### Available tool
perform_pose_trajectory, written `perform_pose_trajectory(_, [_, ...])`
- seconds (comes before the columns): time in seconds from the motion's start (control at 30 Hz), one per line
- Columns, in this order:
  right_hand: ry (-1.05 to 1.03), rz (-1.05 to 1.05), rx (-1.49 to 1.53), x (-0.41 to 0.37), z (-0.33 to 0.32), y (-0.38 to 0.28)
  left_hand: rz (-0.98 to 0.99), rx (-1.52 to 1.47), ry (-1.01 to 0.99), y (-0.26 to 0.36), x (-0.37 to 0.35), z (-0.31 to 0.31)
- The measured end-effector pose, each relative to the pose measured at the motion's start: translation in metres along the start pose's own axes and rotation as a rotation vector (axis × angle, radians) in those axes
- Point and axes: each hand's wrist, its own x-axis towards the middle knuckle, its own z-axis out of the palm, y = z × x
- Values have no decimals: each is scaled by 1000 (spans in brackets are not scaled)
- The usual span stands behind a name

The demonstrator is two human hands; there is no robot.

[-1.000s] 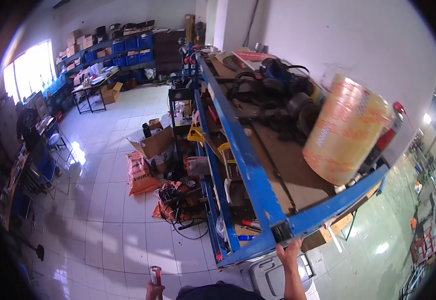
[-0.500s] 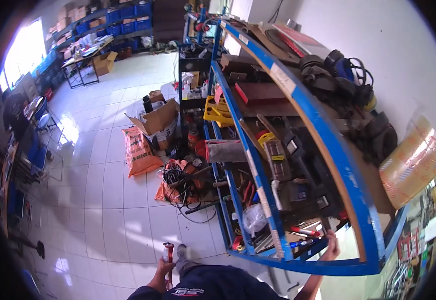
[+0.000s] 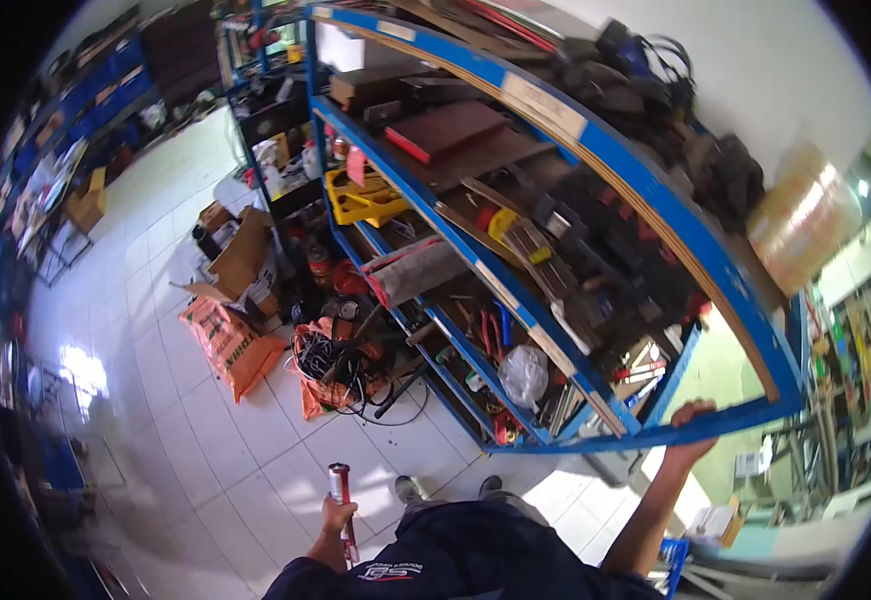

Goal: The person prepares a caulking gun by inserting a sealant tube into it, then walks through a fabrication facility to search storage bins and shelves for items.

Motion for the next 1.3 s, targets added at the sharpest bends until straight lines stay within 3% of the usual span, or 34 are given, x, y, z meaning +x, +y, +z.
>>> perform_pose_trajectory(0.03, [-28,-43,-56,0,0,2,-5,-12,-15,5,2,3])
perform_pose_trajectory(0.13, [218,7,41,-4,-14,9,41,144,-128,21,7,16])
perform_pose_trajectory(0.17, [152,22,65,-4,-19,10,75,222,-162,28,9,25])
perform_pose_trajectory(0.2, [132,-67,-17,-3,-31,19,113,215,-226,35,9,34])
perform_pose_trajectory(0.3, [348,80,-56,-16,6,-4,108,366,-322,49,-3,71])
perform_pose_trajectory(0.37, [438,34,-288,-17,-17,25,93,302,-385,56,-21,98])
perform_pose_trajectory(0.4, [192,-60,-412,-27,-26,26,243,300,-402,113,-75,113])
perform_pose_trajectory(0.43, [-49,-177,-496,-36,-35,27,285,351,-398,96,-71,126])
perform_pose_trajectory(0.47, [-30,-260,-653,-53,-40,20,324,394,-388,80,-70,142])
perform_pose_trajectory(0.5, [-148,92,-440,-72,-41,-25,358,428,-375,66,-72,159])
perform_pose_trajectory(0.53, [-194,-190,-684,-92,-69,-15,214,427,-443,68,-87,179])
perform_pose_trajectory(0.6, [-476,-167,-739,-130,-141,-23,186,402,-441,69,-124,227])
perform_pose_trajectory(0.63, [-641,-33,-752,-146,-183,-32,175,413,-457,73,-140,247])
perform_pose_trajectory(0.67, [-759,211,-685,-163,-227,-39,405,542,-464,56,-134,265])
perform_pose_trajectory(0.73, [-781,480,-837,-192,-308,-71,418,659,-536,50,-151,313])
perform_pose_trajectory(0.8, [-644,628,-1014,-218,-384,-97,391,709,-623,57,-180,367])
perform_pose_trajectory(0.83, [-454,559,-981,-239,-427,-91,388,728,-663,63,-192,392])
perform_pose_trajectory(0.93, [-210,691,-1064,-257,-510,-122,409,751,-774,82,-225,470])
perform_pose_trajectory(1.07, [29,653,-1094,-257,-588,-153,374,762,-943,141,-296,563])
perform_pose_trajectory(1.3, [466,721,-1051,-274,-718,-217,240,921,-1175,206,-340,715])
